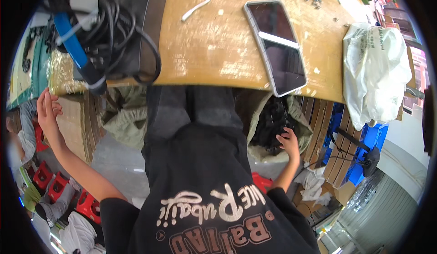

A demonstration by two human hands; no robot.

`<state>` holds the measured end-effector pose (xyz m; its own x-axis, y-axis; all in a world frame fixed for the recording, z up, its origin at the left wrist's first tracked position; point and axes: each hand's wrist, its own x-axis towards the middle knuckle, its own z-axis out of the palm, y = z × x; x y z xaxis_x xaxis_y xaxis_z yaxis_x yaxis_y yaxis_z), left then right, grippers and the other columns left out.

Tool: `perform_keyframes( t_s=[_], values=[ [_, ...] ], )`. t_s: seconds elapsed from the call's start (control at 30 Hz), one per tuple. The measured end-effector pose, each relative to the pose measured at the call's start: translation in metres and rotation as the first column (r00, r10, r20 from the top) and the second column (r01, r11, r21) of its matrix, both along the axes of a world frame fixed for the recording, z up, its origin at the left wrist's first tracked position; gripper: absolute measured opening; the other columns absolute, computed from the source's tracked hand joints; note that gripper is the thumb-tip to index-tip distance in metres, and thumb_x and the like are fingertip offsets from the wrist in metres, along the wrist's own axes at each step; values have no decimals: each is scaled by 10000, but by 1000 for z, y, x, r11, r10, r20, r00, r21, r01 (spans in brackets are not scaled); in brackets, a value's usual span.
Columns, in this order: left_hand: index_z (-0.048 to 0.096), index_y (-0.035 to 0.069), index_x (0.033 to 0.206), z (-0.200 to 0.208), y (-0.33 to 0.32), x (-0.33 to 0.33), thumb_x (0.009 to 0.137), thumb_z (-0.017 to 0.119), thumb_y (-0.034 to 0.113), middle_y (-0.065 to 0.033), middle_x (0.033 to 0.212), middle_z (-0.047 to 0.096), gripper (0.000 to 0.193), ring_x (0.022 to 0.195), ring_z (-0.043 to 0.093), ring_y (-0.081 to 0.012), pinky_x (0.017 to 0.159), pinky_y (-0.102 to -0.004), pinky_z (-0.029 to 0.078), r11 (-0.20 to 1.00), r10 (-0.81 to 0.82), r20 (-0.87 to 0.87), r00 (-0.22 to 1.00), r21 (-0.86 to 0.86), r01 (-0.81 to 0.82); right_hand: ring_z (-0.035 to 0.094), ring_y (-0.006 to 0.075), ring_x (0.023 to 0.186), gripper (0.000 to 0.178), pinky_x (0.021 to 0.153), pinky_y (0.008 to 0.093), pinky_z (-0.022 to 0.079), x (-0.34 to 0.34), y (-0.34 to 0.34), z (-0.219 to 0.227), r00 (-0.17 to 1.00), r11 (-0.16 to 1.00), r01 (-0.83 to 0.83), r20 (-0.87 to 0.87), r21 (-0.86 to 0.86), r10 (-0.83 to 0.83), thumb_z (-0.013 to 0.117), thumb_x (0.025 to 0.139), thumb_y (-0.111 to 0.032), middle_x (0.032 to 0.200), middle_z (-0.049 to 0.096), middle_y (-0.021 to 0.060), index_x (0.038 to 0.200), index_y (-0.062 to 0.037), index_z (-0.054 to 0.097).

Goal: Assembling small black plastic parts and springs at a manufacturing workbench.

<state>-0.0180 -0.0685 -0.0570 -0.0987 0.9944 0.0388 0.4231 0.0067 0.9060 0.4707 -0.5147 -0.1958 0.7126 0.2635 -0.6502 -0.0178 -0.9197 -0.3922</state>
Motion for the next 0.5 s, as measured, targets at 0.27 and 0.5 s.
perform_keyframes(
  t_s=[0.27, 0.5],
  values=[
    [428, 33, 1205, 6, 72, 30, 783, 623, 241, -139, 1189, 463, 509, 1088, 437, -253, 919, -340, 333, 819, 8, -610, 793, 459, 345, 557, 111, 796, 298, 693, 219, 453, -2, 152, 187, 952, 660, -301, 175, 689, 252, 620, 736, -23, 895, 583, 55, 1024, 1, 546],
    [462, 27, 1146, 11, 121, 67, 731, 659, 253, -180, 1162, 467, 512, 1094, 428, -322, 934, -364, 322, 701, -87, -739, 668, 431, 568, 577, 124, 722, 229, 639, 238, 460, 87, 299, 161, 776, 558, -588, 601, 585, 188, 623, 743, -108, 809, 617, 74, 932, 16, 590]
  ],
)
